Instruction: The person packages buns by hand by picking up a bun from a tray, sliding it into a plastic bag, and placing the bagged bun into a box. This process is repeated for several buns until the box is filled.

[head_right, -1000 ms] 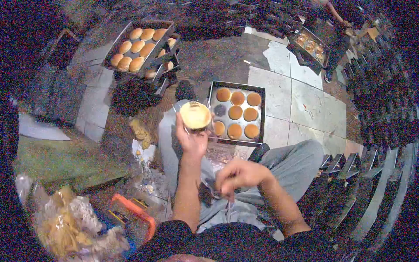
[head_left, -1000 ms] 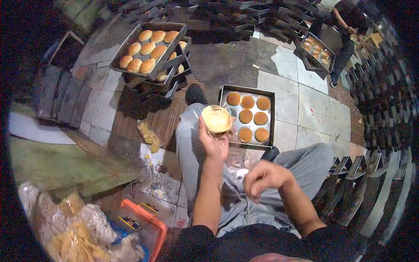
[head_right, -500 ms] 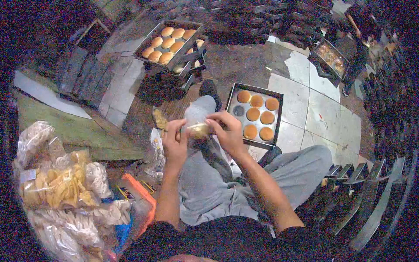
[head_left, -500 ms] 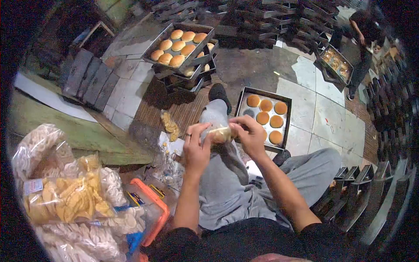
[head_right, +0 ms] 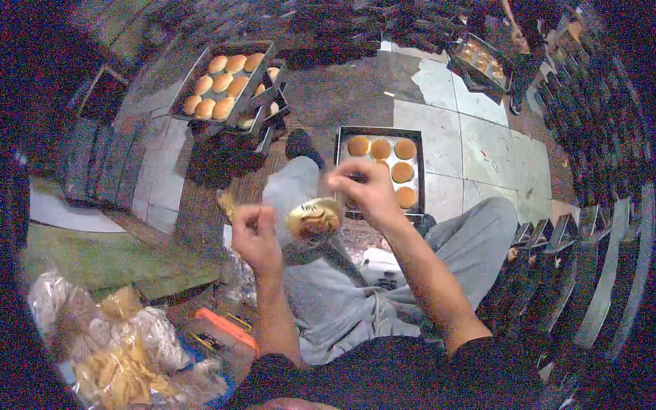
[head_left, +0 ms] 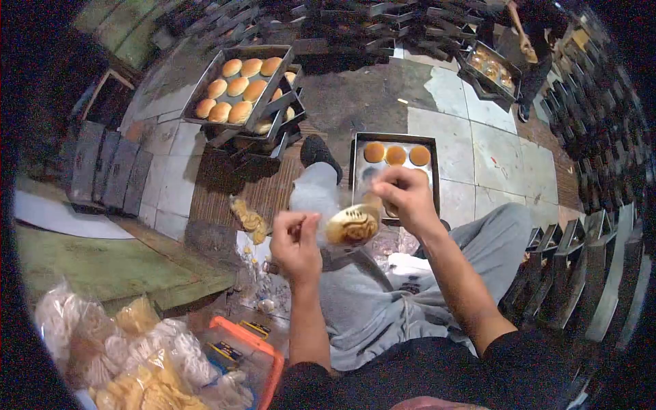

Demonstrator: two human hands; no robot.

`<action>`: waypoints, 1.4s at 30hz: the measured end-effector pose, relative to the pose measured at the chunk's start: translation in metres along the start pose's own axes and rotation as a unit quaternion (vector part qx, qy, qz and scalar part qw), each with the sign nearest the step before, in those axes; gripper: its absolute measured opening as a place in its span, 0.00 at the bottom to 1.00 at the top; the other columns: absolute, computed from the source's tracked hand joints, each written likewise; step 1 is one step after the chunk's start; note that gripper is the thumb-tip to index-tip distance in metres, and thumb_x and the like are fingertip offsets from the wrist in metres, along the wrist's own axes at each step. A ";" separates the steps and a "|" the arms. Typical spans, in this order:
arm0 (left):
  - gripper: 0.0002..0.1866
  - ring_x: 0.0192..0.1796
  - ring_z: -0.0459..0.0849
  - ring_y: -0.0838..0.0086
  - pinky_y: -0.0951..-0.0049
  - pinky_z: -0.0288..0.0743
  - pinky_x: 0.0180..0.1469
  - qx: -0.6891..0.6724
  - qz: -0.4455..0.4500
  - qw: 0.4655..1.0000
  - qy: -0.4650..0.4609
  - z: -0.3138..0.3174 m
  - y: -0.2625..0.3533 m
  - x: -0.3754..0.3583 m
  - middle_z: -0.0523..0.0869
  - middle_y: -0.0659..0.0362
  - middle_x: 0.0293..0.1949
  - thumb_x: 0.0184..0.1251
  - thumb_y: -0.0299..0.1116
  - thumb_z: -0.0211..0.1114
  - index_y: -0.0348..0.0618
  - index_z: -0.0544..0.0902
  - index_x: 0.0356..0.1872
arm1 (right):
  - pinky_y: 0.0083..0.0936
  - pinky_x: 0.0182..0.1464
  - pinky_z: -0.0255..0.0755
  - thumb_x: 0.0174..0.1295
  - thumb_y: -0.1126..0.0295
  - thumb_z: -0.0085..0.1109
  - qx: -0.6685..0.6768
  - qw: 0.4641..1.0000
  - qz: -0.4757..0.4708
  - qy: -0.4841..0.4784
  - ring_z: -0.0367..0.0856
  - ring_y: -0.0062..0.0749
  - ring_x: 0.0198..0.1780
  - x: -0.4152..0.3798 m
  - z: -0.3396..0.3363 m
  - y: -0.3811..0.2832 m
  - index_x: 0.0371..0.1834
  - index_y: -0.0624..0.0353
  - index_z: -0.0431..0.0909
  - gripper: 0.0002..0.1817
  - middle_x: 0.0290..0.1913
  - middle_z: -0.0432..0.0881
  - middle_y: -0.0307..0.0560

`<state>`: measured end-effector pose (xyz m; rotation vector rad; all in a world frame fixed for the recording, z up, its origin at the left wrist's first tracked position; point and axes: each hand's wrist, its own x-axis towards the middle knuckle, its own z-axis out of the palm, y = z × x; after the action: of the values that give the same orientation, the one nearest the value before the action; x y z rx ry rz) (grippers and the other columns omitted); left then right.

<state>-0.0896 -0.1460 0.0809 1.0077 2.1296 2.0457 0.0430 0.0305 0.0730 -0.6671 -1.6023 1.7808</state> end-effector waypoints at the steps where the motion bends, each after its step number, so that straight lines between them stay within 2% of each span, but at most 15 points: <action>1: 0.08 0.35 0.78 0.80 0.78 0.73 0.38 0.002 0.001 1.000 -0.002 0.010 -0.005 0.017 0.82 0.60 0.34 0.71 0.25 0.71 0.37 0.79 0.39 | 0.22 0.44 0.75 0.62 0.65 0.74 -0.011 0.998 0.055 -0.015 0.82 0.20 0.40 0.009 0.005 -0.019 0.38 0.63 0.88 0.11 0.37 0.88 0.39; 5: 0.10 0.30 0.76 0.79 0.73 0.71 0.33 0.132 0.030 0.990 -0.028 0.006 0.007 0.030 0.80 0.60 0.28 0.73 0.29 0.70 0.36 0.78 0.37 | 0.20 0.20 0.59 0.69 0.61 0.70 0.076 0.994 0.073 -0.026 0.68 0.19 0.18 0.051 0.019 0.048 0.39 0.61 0.81 0.13 0.25 0.75 0.34; 10: 0.13 0.26 0.76 0.78 0.72 0.69 0.26 0.200 -0.080 0.977 -0.007 -0.036 -0.027 -0.039 0.80 0.64 0.23 0.75 0.34 0.70 0.37 0.77 0.37 | 0.25 0.19 0.63 0.75 0.59 0.60 0.238 0.913 0.315 -0.101 0.71 0.25 0.16 -0.019 0.023 0.116 0.38 0.60 0.79 0.14 0.21 0.77 0.40; 12: 0.12 0.28 0.79 0.79 0.73 0.67 0.19 0.018 -0.427 0.904 -0.016 -0.046 -0.046 -0.063 0.83 0.61 0.32 0.76 0.36 0.68 0.36 0.79 0.43 | 0.23 0.17 0.61 0.75 0.60 0.60 0.314 0.882 0.347 -0.055 0.71 0.27 0.15 -0.038 0.043 0.131 0.38 0.61 0.79 0.14 0.23 0.77 0.41; 13: 0.12 0.28 0.79 0.79 0.73 0.67 0.19 0.025 -0.426 0.904 -0.018 -0.036 -0.038 -0.062 0.83 0.61 0.32 0.76 0.36 0.68 0.36 0.79 0.43 | 0.22 0.16 0.61 0.74 0.61 0.60 0.323 0.874 0.363 -0.036 0.71 0.27 0.15 -0.041 0.046 0.130 0.38 0.61 0.79 0.14 0.24 0.78 0.42; 17: 0.20 0.37 0.86 0.69 0.69 0.78 0.27 -0.028 -0.402 0.915 -0.027 0.008 -0.002 -0.064 0.81 0.51 0.53 0.74 0.33 0.70 0.37 0.79 0.61 | 0.28 0.25 0.79 0.74 0.57 0.62 0.225 0.901 0.368 -0.028 0.85 0.31 0.36 -0.033 0.027 0.123 0.50 0.61 0.80 0.17 0.43 0.84 0.45; 19: 0.29 0.58 0.83 0.55 0.53 0.80 0.52 0.286 -0.043 0.932 -0.220 0.032 -0.021 -0.061 0.81 0.48 0.53 0.65 0.27 0.73 0.41 0.75 0.68 | 0.30 0.38 0.85 0.73 0.56 0.64 0.375 0.838 0.396 -0.013 0.85 0.32 0.47 -0.023 0.001 0.110 0.57 0.61 0.79 0.20 0.51 0.84 0.45; 23: 0.35 0.72 0.70 0.48 0.54 0.68 0.67 0.455 0.087 0.818 -0.341 0.089 -0.014 -0.039 0.75 0.40 0.67 0.62 0.31 0.74 0.43 0.72 0.71 | 0.27 0.51 0.82 0.68 0.58 0.70 0.349 0.879 0.325 0.026 0.86 0.29 0.50 -0.004 -0.045 0.180 0.60 0.61 0.79 0.24 0.51 0.86 0.43; 25: 0.29 0.64 0.79 0.45 0.53 0.75 0.62 0.463 0.112 0.823 -0.310 0.099 -0.036 -0.035 0.78 0.34 0.65 0.68 0.35 0.70 0.42 0.74 0.68 | 0.33 0.50 0.83 0.70 0.58 0.68 0.141 0.934 0.298 0.141 0.87 0.35 0.49 0.006 -0.080 0.254 0.60 0.58 0.79 0.22 0.50 0.86 0.45; 27: 0.20 0.51 0.87 0.41 0.45 0.80 0.50 0.289 -0.189 0.860 -0.377 0.097 -0.069 -0.040 0.86 0.32 0.51 0.75 0.37 0.64 0.43 0.76 0.63 | 0.37 0.45 0.84 0.68 0.56 0.69 0.079 0.911 0.362 0.178 0.87 0.38 0.48 0.012 -0.123 0.333 0.60 0.58 0.79 0.23 0.48 0.86 0.43; 31: 0.15 0.30 0.87 0.40 0.38 0.76 0.33 0.299 -0.207 0.824 -0.434 0.099 -0.076 -0.046 0.87 0.42 0.27 0.78 0.45 0.61 0.45 0.82 0.50 | 0.38 0.35 0.83 0.68 0.44 0.67 0.120 0.886 0.421 0.151 0.86 0.41 0.45 0.067 -0.148 0.405 0.68 0.62 0.72 0.37 0.52 0.83 0.50; 35: 0.18 0.44 0.89 0.43 0.43 0.79 0.42 0.283 -0.314 0.778 -0.465 0.109 -0.051 -0.019 0.89 0.39 0.38 0.74 0.49 0.65 0.45 0.83 0.50 | 0.34 0.38 0.80 0.72 0.46 0.64 -0.252 0.896 0.307 0.199 0.85 0.38 0.40 0.074 -0.144 0.439 0.70 0.68 0.70 0.37 0.45 0.86 0.52; 38: 0.25 0.73 0.68 0.43 0.49 0.66 0.71 0.240 -0.223 0.817 -0.475 0.106 -0.054 -0.021 0.73 0.36 0.67 0.69 0.46 0.70 0.42 0.80 0.60 | 0.38 0.53 0.80 0.69 0.54 0.66 -0.271 0.909 0.311 -0.060 0.89 0.48 0.48 0.047 -0.139 0.328 0.55 0.69 0.82 0.25 0.43 0.90 0.58; 41: 0.31 0.75 0.65 0.38 0.48 0.60 0.76 0.024 -0.188 0.924 -0.332 0.116 -0.081 -0.052 0.70 0.34 0.71 0.68 0.44 0.70 0.39 0.75 0.68 | 0.47 0.47 0.79 0.68 0.63 0.65 -0.392 0.887 0.228 -0.085 0.88 0.59 0.42 -0.020 -0.090 0.152 0.41 0.68 0.83 0.15 0.39 0.88 0.66; 42: 0.35 0.77 0.60 0.36 0.47 0.50 0.81 -0.132 -0.347 0.881 -0.294 0.120 -0.086 -0.062 0.66 0.34 0.75 0.69 0.40 0.69 0.36 0.69 0.73 | 0.48 0.43 0.79 0.67 0.64 0.65 -0.462 0.844 0.239 -0.127 0.87 0.63 0.41 -0.043 -0.076 0.102 0.36 0.67 0.82 0.13 0.37 0.86 0.66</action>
<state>-0.0249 -0.0619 -0.0382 0.5826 1.5210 1.3872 0.1144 0.0441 -0.0395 -1.4069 -2.6886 1.3281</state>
